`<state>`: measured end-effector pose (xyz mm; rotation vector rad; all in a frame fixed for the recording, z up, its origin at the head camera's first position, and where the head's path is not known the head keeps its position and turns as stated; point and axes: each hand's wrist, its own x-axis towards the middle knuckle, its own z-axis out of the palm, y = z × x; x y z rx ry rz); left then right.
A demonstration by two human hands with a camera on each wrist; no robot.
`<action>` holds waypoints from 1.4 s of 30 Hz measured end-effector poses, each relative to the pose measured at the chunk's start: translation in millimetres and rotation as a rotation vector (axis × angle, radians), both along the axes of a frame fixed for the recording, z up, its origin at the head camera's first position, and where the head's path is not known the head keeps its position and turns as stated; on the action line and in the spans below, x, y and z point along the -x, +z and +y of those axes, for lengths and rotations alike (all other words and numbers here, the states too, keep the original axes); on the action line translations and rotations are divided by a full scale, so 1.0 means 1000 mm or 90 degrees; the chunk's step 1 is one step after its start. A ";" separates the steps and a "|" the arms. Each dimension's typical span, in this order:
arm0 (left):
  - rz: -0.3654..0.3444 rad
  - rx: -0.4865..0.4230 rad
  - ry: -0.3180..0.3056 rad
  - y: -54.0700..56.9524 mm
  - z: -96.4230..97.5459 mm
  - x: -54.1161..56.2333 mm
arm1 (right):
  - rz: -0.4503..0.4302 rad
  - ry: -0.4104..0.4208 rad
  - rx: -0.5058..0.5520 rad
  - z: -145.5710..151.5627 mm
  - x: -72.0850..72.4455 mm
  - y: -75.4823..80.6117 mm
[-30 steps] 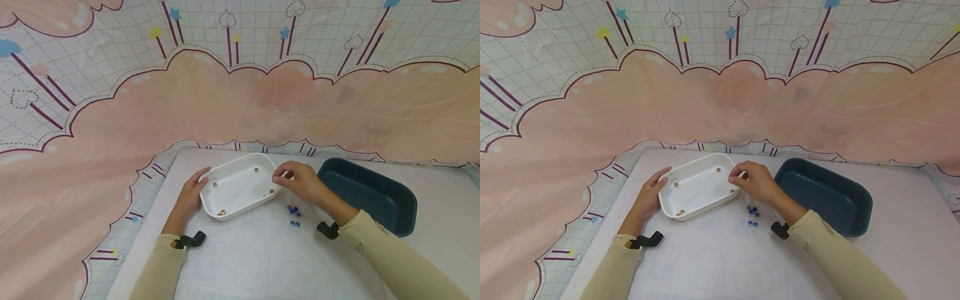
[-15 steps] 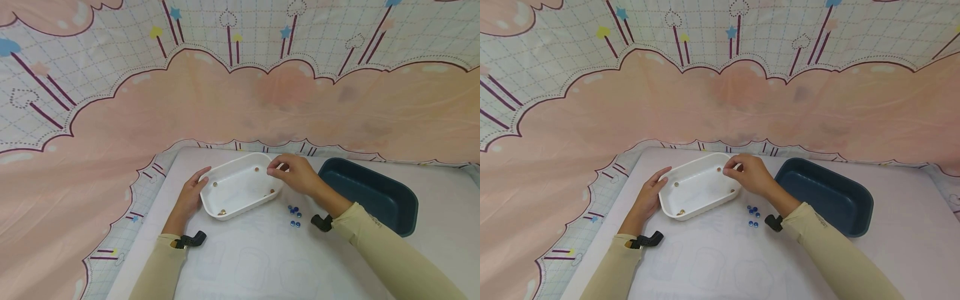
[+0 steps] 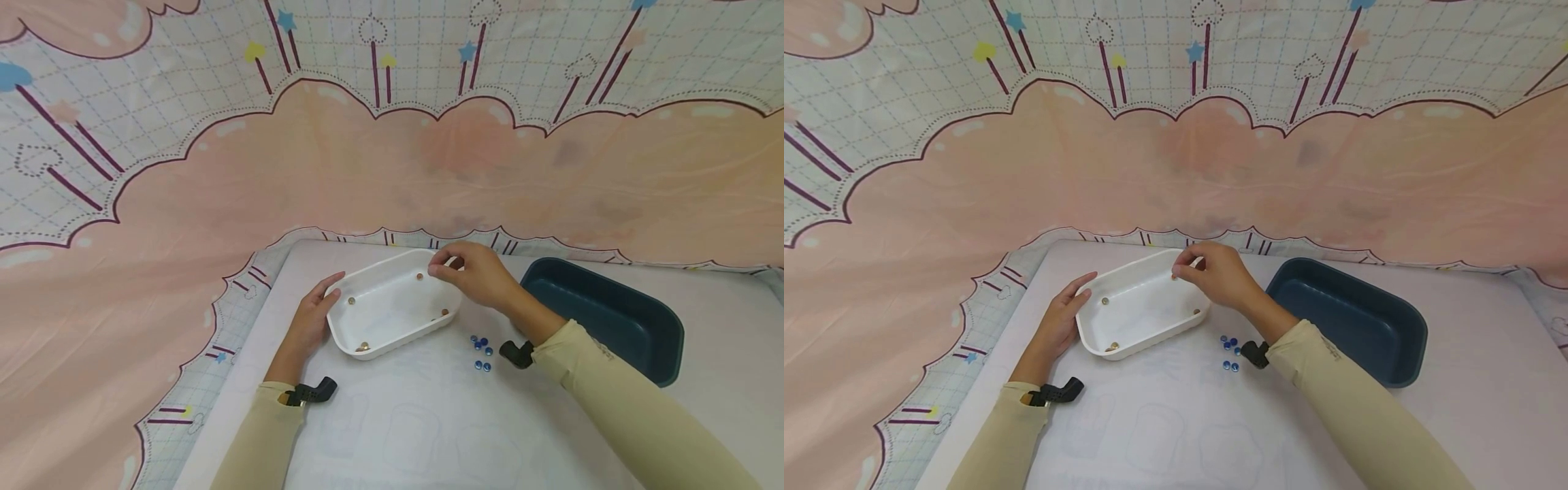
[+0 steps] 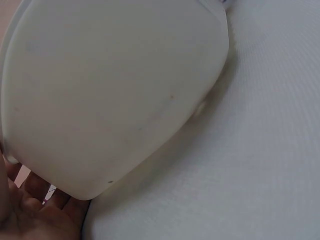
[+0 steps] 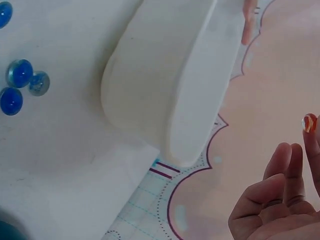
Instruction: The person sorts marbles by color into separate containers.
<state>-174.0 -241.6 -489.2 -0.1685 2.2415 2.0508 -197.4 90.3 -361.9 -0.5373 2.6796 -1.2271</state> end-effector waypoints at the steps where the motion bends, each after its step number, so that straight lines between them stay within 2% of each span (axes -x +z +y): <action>1: 0.000 -0.001 0.000 0.000 0.000 0.000 | -0.001 -0.001 -0.002 -0.001 0.000 0.000; 9: -0.010 0.000 -0.001 -0.001 -0.001 0.001 | -0.017 -0.005 0.002 -0.006 0.000 0.002; 24: -0.021 0.012 0.013 0.000 0.000 0.000 | -0.005 -0.005 0.003 -0.007 0.002 0.001; 42: -0.018 0.007 0.009 0.001 0.000 0.000 | -0.018 -0.012 -0.001 -0.007 0.003 0.002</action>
